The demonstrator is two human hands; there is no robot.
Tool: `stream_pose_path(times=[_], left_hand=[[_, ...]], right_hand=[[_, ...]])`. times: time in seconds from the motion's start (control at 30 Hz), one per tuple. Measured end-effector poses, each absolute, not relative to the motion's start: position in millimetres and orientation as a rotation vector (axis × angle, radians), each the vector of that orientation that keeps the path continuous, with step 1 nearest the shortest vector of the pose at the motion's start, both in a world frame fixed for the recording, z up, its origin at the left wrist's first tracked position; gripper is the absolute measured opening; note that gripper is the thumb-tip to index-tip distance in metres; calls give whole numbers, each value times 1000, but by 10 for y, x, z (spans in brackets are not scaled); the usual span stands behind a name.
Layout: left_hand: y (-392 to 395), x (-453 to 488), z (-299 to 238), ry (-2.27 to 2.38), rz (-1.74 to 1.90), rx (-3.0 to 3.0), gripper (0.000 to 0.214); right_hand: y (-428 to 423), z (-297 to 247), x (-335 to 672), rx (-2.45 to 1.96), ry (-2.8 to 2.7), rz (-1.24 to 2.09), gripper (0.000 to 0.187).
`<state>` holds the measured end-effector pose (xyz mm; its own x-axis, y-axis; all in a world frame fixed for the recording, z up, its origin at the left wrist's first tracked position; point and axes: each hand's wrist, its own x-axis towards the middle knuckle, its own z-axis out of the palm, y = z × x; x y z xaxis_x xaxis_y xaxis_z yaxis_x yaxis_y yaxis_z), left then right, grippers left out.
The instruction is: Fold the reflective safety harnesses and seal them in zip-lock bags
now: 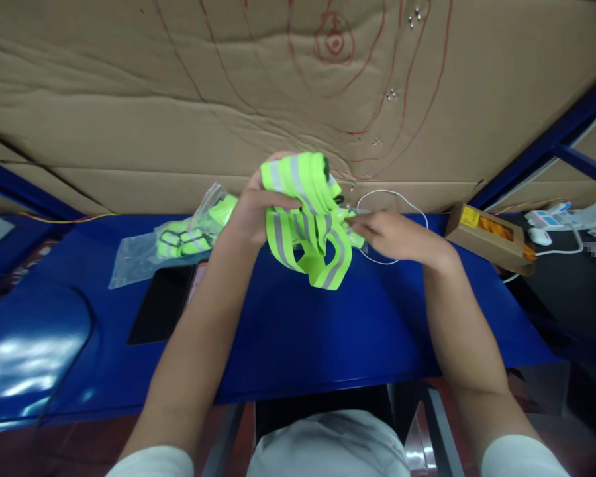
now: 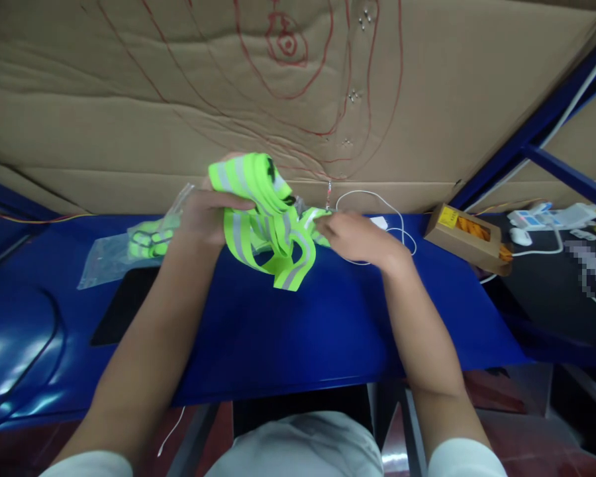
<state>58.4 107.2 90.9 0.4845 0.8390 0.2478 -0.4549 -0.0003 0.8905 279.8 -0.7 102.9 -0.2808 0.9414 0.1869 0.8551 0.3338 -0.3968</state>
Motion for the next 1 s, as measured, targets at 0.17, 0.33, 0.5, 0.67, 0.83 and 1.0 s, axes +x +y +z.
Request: stream_pose_path(times=[0.17,0.33,0.5,0.67,0.83,1.0], left_hand=[[974,691,837,289,909,1391,67],[846,798,783,346,867,1251,85],[795,918,684,352,779,1079,67],[702,997,680,249,838,1239,62],[660,1074,660,267,874,1261,54],[697,1061,621,363,848,1237,52]], right_hand=[[21,1147,2716,-1309,-1821,309,45],[67,1109,2589,-1250,-1701,337,47],[114,1027,2567,-1167,-1598,260,51],[184,904,2485,-1097,-1394,267,50],[181,890,2507,-1213,-1403,320,58],[134,988,2715,-1321,-1616,402,70]])
